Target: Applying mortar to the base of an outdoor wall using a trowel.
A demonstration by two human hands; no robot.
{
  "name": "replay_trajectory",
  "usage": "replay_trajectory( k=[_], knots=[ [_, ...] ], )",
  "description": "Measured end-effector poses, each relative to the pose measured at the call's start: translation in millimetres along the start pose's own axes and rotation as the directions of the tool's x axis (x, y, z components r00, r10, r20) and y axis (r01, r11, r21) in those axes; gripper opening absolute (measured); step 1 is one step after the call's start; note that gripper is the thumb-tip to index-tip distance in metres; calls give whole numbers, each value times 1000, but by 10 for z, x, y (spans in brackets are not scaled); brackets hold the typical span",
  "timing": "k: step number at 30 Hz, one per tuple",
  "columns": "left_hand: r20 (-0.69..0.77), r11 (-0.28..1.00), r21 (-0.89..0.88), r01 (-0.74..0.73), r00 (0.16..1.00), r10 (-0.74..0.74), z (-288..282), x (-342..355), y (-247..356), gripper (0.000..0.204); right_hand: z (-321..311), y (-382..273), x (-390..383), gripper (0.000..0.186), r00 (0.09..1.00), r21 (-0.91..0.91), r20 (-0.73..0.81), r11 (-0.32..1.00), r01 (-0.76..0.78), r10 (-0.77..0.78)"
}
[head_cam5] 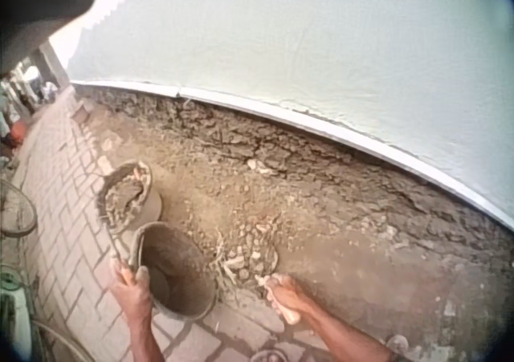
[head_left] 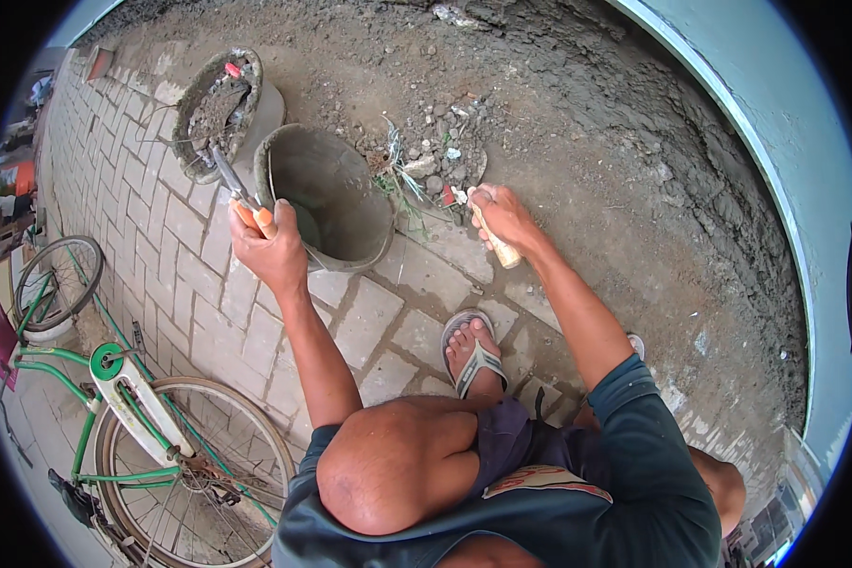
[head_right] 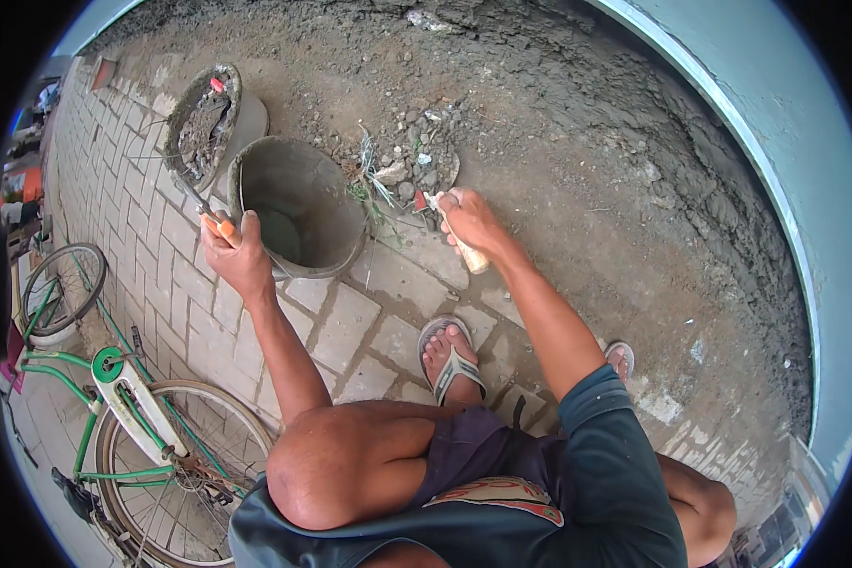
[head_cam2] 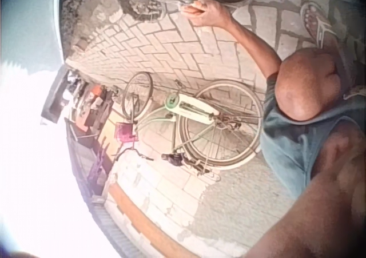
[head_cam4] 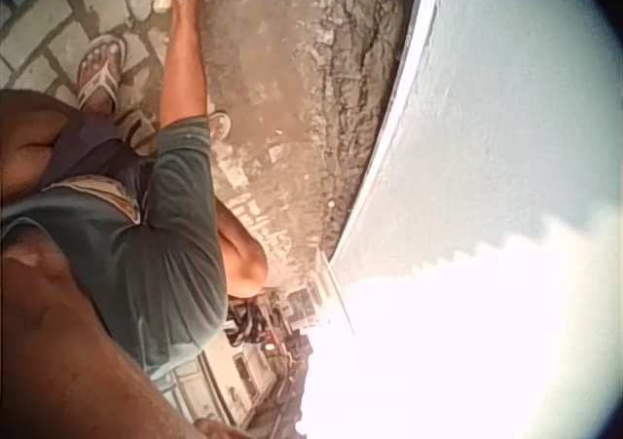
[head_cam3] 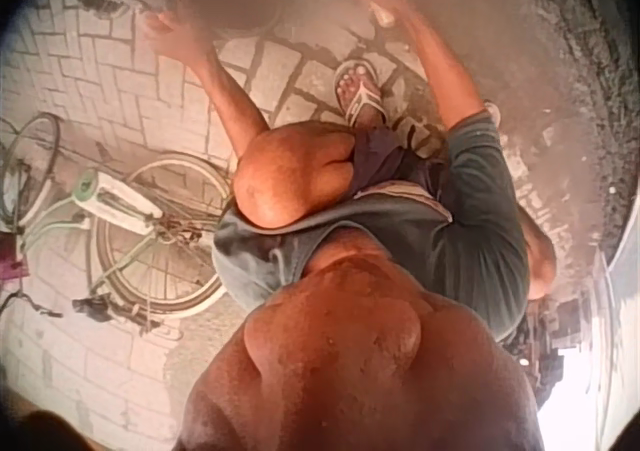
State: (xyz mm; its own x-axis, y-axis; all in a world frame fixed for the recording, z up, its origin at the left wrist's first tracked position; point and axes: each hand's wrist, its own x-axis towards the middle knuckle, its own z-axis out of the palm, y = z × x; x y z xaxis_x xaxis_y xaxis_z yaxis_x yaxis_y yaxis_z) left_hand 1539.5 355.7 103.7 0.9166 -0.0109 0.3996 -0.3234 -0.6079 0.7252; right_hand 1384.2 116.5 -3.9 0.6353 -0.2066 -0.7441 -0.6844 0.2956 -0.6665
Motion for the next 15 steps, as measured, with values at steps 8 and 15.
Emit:
replay_trajectory(
  k=[8, 15],
  knots=[
    [-29, 997, -73, 34, 999, -36, -7, -58, -35, 26, 776, -207, -260, 38, 564, -592, 381, 275, 757, -733],
    [-27, 987, -140, 73, 997, -78, -4, -83, -80, 28, 171, -116, -488, 36, 855, -481, -74, 770, 420, -513]
  ],
)
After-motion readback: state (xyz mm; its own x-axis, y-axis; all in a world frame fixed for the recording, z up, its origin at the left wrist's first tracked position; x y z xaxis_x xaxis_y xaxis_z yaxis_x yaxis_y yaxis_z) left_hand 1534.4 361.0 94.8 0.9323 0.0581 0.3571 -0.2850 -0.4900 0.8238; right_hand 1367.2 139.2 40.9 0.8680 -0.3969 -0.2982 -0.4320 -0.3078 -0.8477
